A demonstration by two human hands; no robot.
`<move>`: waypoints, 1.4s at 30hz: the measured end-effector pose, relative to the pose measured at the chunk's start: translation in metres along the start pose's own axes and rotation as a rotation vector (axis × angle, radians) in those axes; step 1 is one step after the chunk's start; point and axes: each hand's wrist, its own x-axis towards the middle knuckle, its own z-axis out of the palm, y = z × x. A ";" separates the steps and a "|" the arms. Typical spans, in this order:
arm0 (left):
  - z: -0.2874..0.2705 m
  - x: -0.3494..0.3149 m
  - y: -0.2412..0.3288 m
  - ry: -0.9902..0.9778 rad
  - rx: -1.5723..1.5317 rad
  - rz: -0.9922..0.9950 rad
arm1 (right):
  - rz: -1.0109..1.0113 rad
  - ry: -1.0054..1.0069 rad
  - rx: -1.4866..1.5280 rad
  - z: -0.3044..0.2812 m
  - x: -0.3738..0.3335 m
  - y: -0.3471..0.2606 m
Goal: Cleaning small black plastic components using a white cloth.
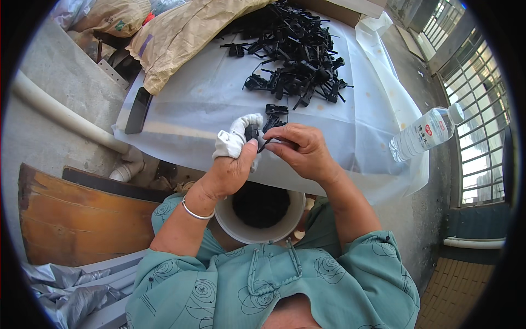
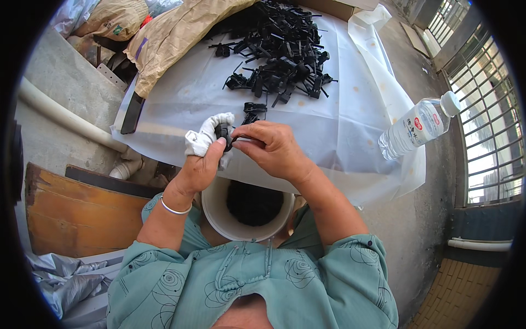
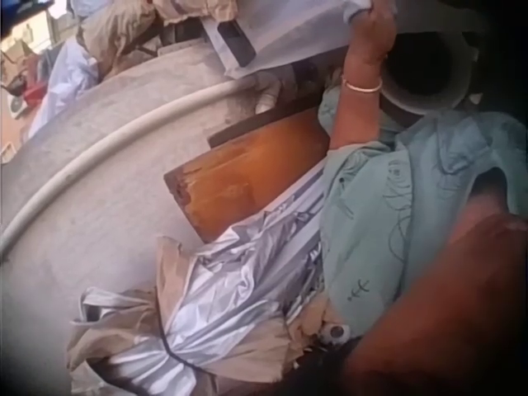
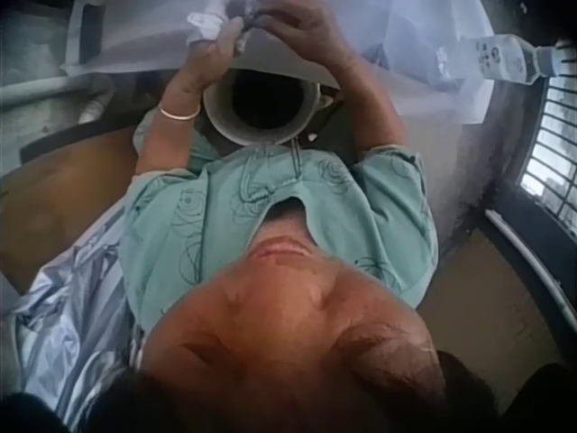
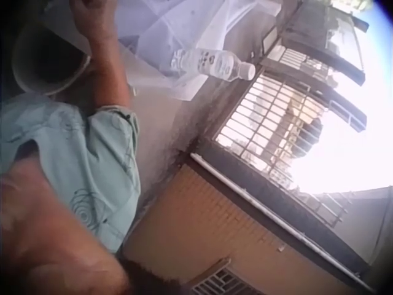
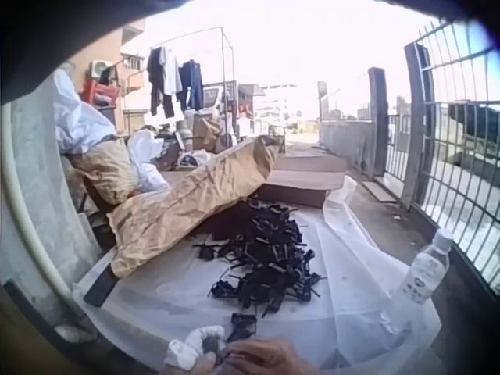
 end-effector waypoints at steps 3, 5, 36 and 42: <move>0.000 0.000 0.005 -0.093 0.089 0.093 | 0.260 -0.029 0.172 0.004 -0.003 0.000; 0.004 0.002 -0.004 -0.089 0.107 0.161 | 0.334 -0.041 0.232 0.005 -0.003 0.002; 0.003 0.009 -0.017 0.234 0.615 0.199 | -0.059 -0.222 -0.719 0.000 -0.012 0.011; 0.002 0.008 -0.015 0.094 0.281 0.008 | -0.039 -0.026 -0.263 0.008 -0.010 0.001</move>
